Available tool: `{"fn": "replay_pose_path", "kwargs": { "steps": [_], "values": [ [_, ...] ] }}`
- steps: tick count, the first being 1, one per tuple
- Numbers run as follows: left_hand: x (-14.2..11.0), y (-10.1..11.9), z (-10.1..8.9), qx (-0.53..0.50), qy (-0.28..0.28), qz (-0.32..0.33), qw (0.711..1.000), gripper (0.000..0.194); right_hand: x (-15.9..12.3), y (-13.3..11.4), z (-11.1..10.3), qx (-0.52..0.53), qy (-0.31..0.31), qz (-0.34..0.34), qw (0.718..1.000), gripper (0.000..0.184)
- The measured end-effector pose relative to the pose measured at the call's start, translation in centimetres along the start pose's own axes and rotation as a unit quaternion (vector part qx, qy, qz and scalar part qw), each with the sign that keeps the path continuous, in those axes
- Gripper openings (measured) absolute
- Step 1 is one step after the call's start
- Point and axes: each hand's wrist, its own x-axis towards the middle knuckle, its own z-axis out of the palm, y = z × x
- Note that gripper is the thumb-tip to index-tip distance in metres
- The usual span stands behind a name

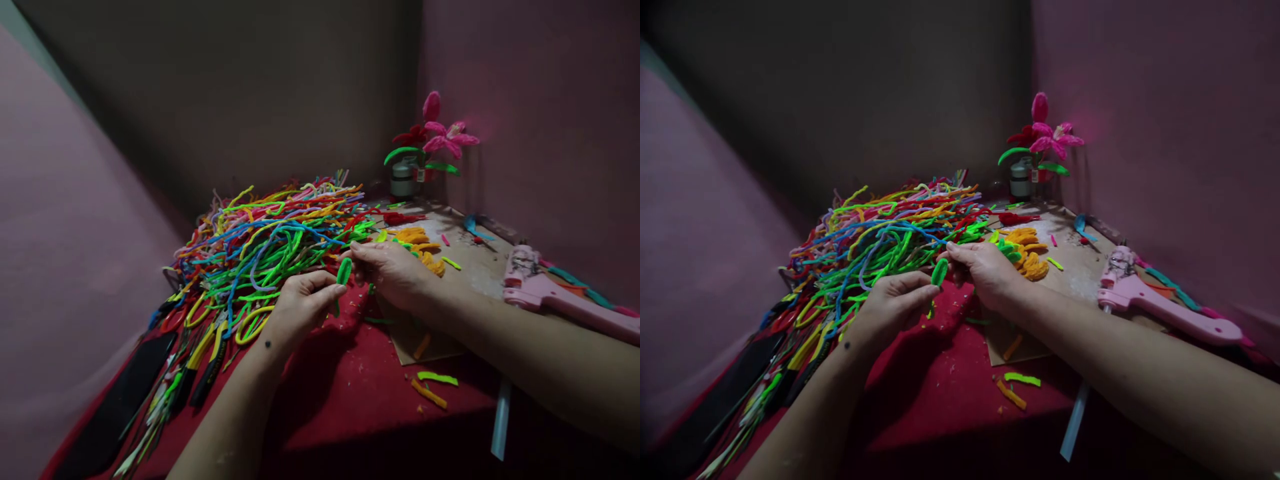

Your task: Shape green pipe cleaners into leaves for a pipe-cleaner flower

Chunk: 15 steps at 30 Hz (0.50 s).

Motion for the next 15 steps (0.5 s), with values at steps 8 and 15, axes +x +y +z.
{"fn": "replay_pose_path", "kwargs": {
  "steps": [8,15],
  "values": [
    [-0.14,0.14,-0.66,-0.031,-0.041,-0.023,0.998,0.022,-0.05,-0.25,0.07,-0.052,-0.021,-0.018,0.998,0.016],
    [-0.07,0.07,-0.44,-0.006,-0.043,-0.011,0.999,0.024,-0.43,-0.27,0.36,-0.140,0.020,-0.012,0.990,0.023]
  ]
}}
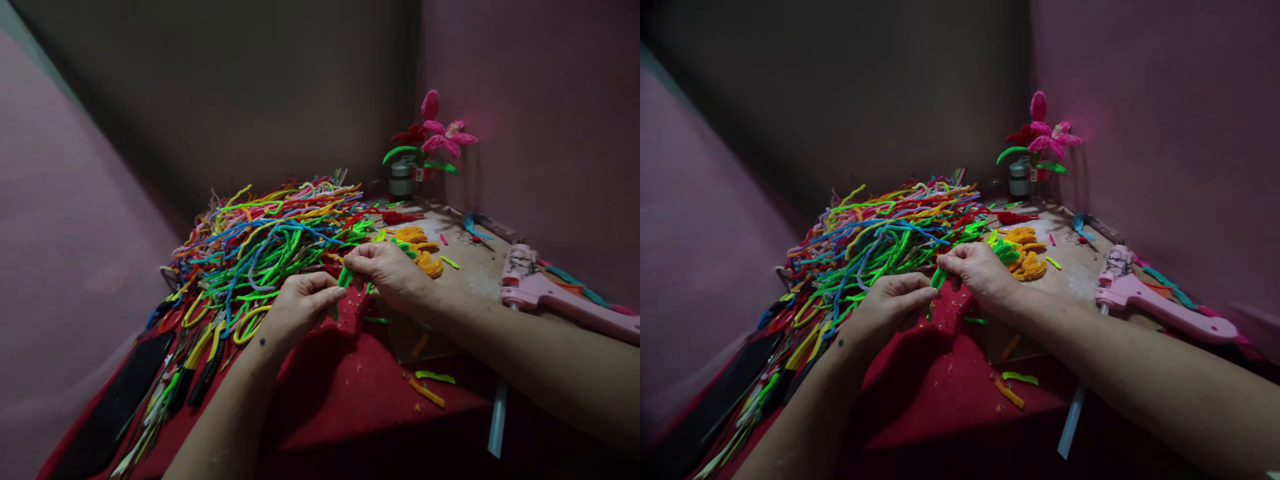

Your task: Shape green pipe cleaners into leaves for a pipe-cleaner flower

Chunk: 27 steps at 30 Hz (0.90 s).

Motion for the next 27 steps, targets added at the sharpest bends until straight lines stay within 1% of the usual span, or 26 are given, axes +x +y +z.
{"fn": "replay_pose_path", "kwargs": {
  "steps": [3,8,10,12,14,18,22,27],
  "values": [
    [0.01,0.09,0.15,0.009,0.018,0.008,1.000,0.022,-0.18,-0.12,0.09,-0.016,0.004,-0.011,1.000,0.025],
    [0.08,0.18,0.01,0.022,0.035,0.015,0.999,0.023,-0.31,-0.26,0.23,-0.001,-0.048,0.005,0.999,0.021],
    [0.13,0.12,-0.07,0.011,0.044,0.015,0.999,0.021,-0.24,-0.21,0.22,0.015,-0.038,0.013,0.999,0.019],
    [0.15,0.02,-0.08,-0.013,0.048,0.005,0.999,0.024,-0.10,-0.10,0.14,0.035,-0.019,0.010,0.999,0.020],
    [0.15,-0.03,0.01,-0.030,0.048,-0.008,0.998,0.026,0.05,0.04,0.03,0.049,-0.013,0.007,0.999,0.022],
    [0.13,-0.02,0.21,-0.045,0.043,-0.020,0.998,0.020,0.18,0.25,-0.10,0.072,-0.015,0.008,0.997,0.022],
    [0.21,-0.12,0.25,-0.066,0.006,-0.014,0.998,0.023,0.05,0.32,0.01,0.091,-0.002,0.020,0.996,0.022],
    [0.41,-0.55,0.28,-0.031,-0.013,0.007,0.999,0.023,-0.06,0.31,0.12,0.113,0.012,0.025,0.993,0.020]
  ]
}}
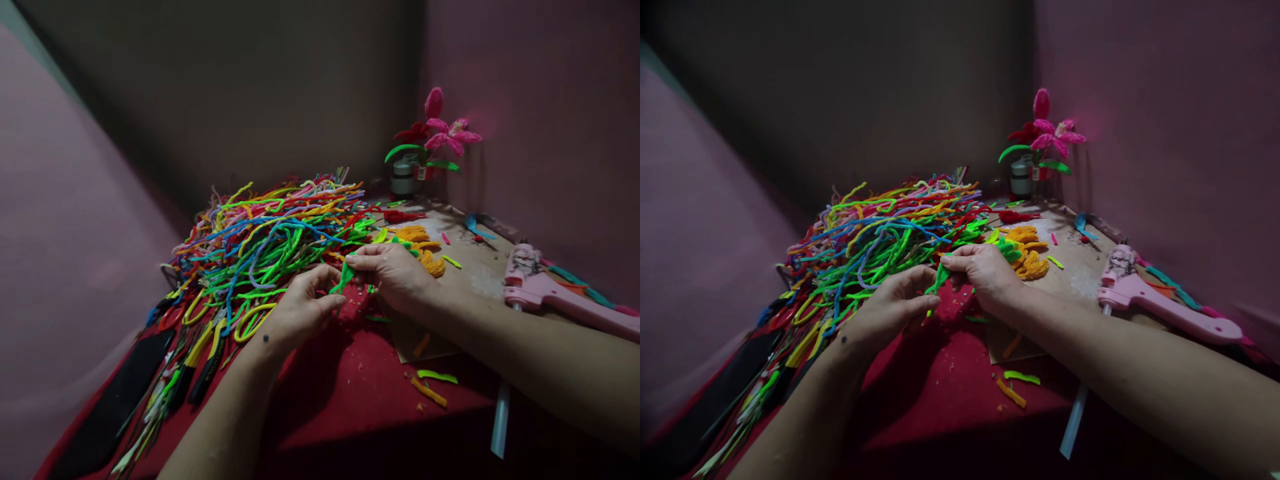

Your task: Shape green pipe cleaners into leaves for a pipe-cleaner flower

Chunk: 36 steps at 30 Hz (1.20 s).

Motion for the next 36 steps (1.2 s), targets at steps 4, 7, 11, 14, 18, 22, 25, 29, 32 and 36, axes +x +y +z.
{"fn": "replay_pose_path", "kwargs": {
  "steps": [4,7,11,14,18,22,25,29,32,36],
  "values": [
    [-0.1,0.1,0.0,0.005,0.013,0.010,1.000,0.031,0.1,-0.3,-0.1,-0.027,-0.017,0.000,0.999,0.021],
    [-0.4,0.4,-0.1,-0.016,0.019,0.005,1.000,0.035,0.0,-0.3,-0.2,-0.065,-0.014,-0.025,0.997,0.021],
    [-0.4,0.5,-0.2,-0.023,0.045,-0.015,0.999,0.023,-0.1,-0.1,0.0,-0.074,-0.032,-0.035,0.996,0.016],
    [-0.1,0.4,0.0,0.005,0.047,-0.025,0.999,0.017,-0.2,0.0,0.1,-0.073,-0.045,-0.030,0.996,0.018],
    [-0.1,0.4,0.4,0.040,0.061,-0.005,0.997,0.016,-0.3,-0.2,0.2,-0.089,-0.019,-0.011,0.996,0.023],
    [-0.3,0.7,0.7,0.033,0.049,-0.011,0.998,0.016,-0.2,-0.2,0.1,-0.045,-0.014,0.009,0.999,0.022],
    [-0.3,0.8,0.6,0.012,0.060,-0.021,0.998,0.016,-0.1,-0.1,0.0,-0.054,-0.055,-0.015,0.997,0.025],
    [-0.2,0.5,0.4,-0.030,0.101,-0.002,0.994,0.017,-0.3,0.1,0.2,-0.080,-0.087,-0.028,0.993,0.026],
    [0.0,0.0,0.2,-0.066,0.097,0.016,0.993,0.019,-0.6,0.2,0.3,-0.106,-0.095,-0.023,0.990,0.018],
    [0.1,-0.3,0.1,-0.099,0.056,0.026,0.993,0.020,-0.4,0.3,0.3,-0.124,-0.057,-0.015,0.991,0.011]
  ]
}}
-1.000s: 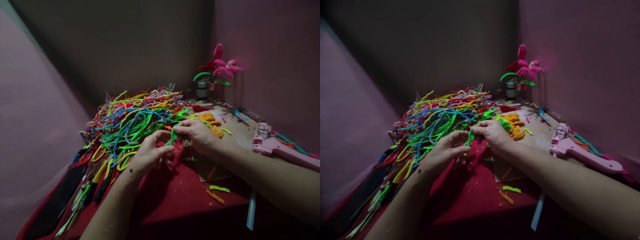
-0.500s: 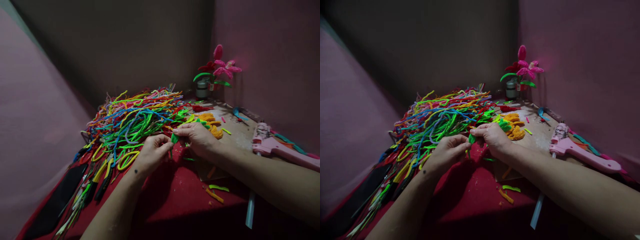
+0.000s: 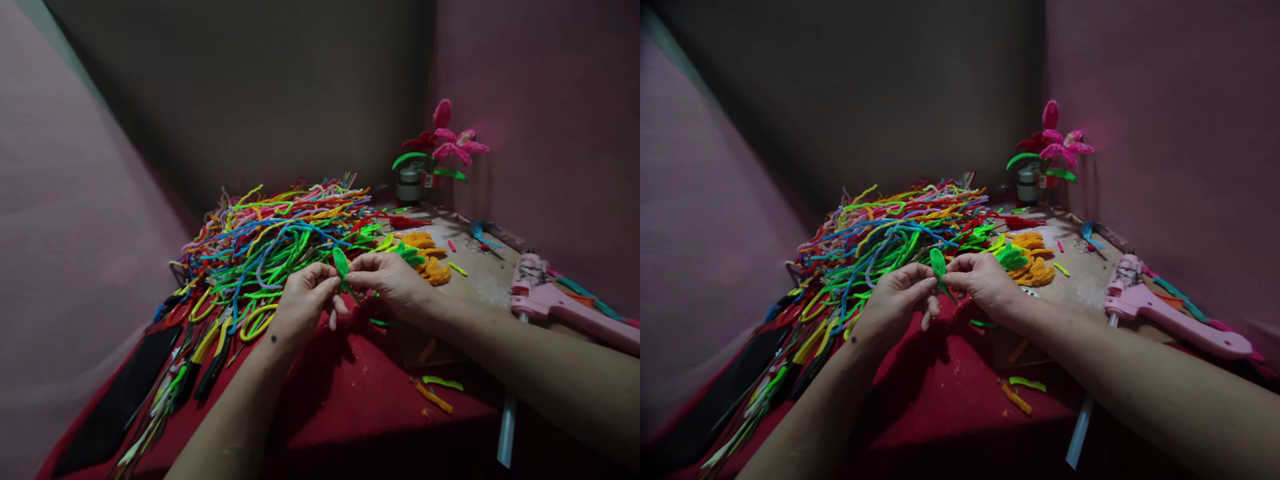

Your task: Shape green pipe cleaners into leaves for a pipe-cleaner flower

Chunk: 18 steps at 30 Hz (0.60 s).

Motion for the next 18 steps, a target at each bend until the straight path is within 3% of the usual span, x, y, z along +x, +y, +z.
{"fn": "replay_pose_path", "kwargs": {
  "steps": [3,6,10,13,18],
  "values": [
    [-0.02,0.25,0.01,0.026,0.035,-0.016,0.999,0.022,0.12,-0.19,0.04,-0.017,0.005,0.007,1.000,0.007],
    [0.03,0.39,-0.12,0.035,0.067,0.010,0.997,0.024,0.02,-0.41,0.24,-0.042,-0.016,0.016,0.999,0.007],
    [0.14,0.09,-0.37,-0.017,0.023,0.030,0.999,0.019,-0.33,-0.60,0.41,-0.059,-0.047,0.047,0.996,0.009],
    [0.19,-0.15,-0.37,-0.074,0.031,0.025,0.996,0.019,-0.56,-0.71,0.36,-0.077,-0.058,0.044,0.994,0.012],
    [0.33,-0.39,-0.36,-0.144,0.002,-0.025,0.989,0.018,-0.80,-0.57,0.38,-0.111,-0.050,0.035,0.992,0.020]
  ]
}}
